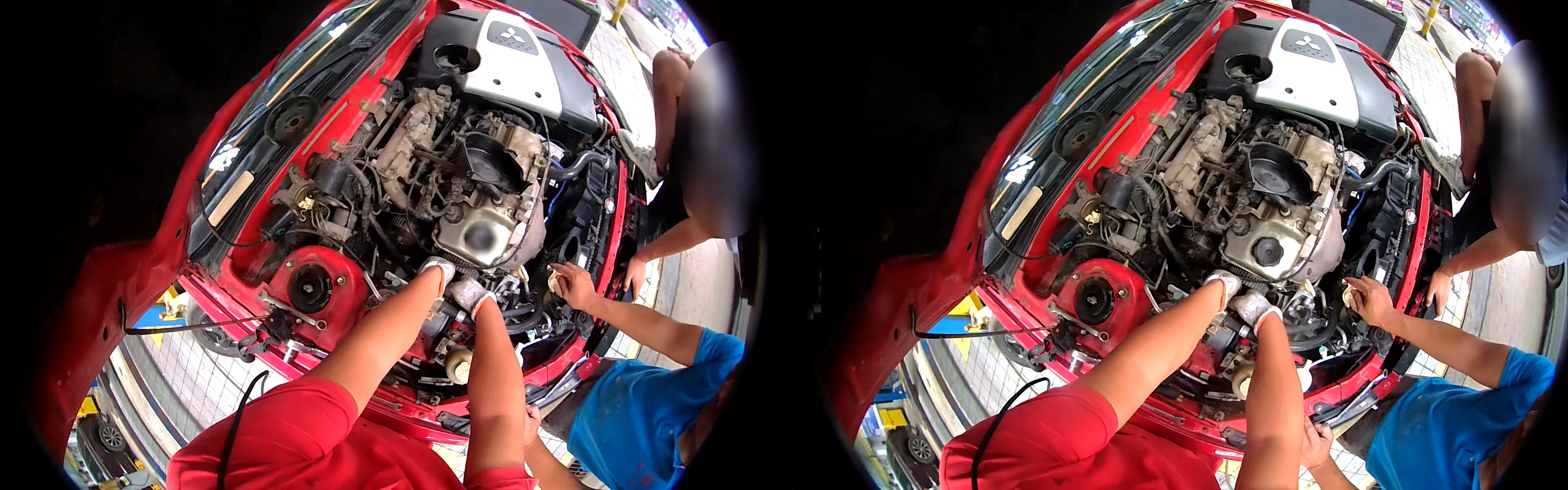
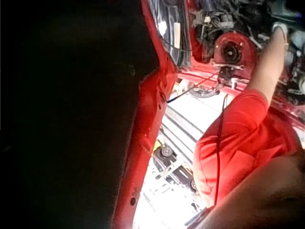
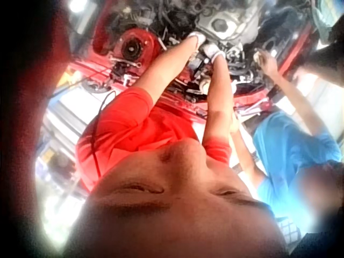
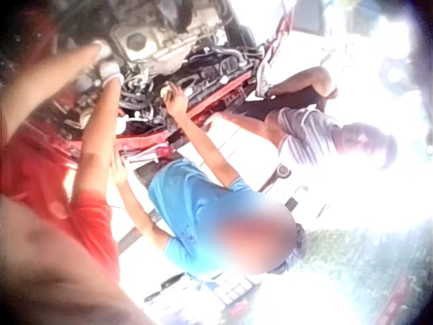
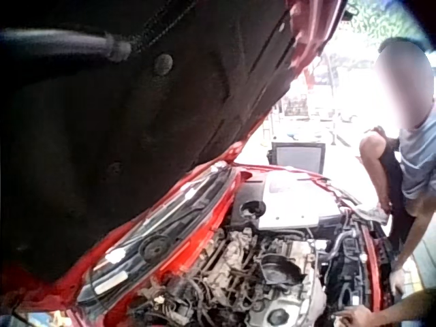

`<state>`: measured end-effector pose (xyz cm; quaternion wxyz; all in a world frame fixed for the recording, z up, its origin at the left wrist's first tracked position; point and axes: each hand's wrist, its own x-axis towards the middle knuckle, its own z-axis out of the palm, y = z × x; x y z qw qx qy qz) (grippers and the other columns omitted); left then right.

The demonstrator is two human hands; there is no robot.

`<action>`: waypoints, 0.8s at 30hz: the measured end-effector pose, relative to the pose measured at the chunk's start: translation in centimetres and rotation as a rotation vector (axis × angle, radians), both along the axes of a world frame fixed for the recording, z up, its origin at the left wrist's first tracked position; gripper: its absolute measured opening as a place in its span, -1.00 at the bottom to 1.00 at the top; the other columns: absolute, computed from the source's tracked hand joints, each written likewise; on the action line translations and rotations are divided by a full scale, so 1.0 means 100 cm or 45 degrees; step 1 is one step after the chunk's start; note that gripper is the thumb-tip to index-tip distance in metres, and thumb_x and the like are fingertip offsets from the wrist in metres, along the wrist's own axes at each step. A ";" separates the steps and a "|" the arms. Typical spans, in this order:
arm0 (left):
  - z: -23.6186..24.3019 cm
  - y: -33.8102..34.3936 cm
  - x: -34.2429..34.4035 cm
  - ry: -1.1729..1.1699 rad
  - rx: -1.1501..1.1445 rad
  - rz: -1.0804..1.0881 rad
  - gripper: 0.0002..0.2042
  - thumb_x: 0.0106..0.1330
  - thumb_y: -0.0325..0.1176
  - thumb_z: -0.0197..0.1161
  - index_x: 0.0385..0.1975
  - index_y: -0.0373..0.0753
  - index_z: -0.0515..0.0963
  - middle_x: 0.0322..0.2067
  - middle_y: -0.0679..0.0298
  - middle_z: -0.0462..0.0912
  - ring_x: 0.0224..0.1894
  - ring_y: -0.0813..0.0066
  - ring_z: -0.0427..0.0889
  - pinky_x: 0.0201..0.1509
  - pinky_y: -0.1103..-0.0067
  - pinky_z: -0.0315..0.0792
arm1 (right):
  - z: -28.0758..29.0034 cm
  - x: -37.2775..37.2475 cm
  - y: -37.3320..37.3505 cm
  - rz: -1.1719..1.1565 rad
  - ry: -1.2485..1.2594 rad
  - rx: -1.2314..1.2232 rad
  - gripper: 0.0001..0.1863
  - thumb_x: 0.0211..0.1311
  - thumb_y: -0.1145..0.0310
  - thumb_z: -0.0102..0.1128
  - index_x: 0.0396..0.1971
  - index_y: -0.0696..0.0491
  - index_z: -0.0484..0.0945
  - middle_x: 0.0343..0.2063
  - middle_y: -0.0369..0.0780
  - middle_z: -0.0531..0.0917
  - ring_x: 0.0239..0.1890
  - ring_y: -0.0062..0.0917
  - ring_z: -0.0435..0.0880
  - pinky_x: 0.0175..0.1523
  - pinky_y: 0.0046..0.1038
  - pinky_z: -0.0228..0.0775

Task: The person works on a red car in a garage, first cleaning the brake assembly with a rag, then moving to the engine bay to install and tighten a serpentine belt. The person uses a wrench to secure the belt tensioner and later cleans the brake rotor with a rag.

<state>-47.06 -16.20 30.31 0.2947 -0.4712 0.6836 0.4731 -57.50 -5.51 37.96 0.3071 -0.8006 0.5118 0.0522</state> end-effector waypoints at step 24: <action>-0.001 0.000 0.010 -0.048 -0.249 -0.397 -0.68 0.31 -0.34 0.15 -0.01 -0.22 0.69 0.08 0.05 0.69 0.04 0.13 0.72 0.12 0.23 0.56 | -0.001 0.000 -0.003 -0.040 0.102 0.060 -0.65 0.33 0.28 -0.04 -0.11 0.01 0.73 -0.09 -0.02 0.73 -0.01 -0.11 0.69 0.15 -0.21 0.52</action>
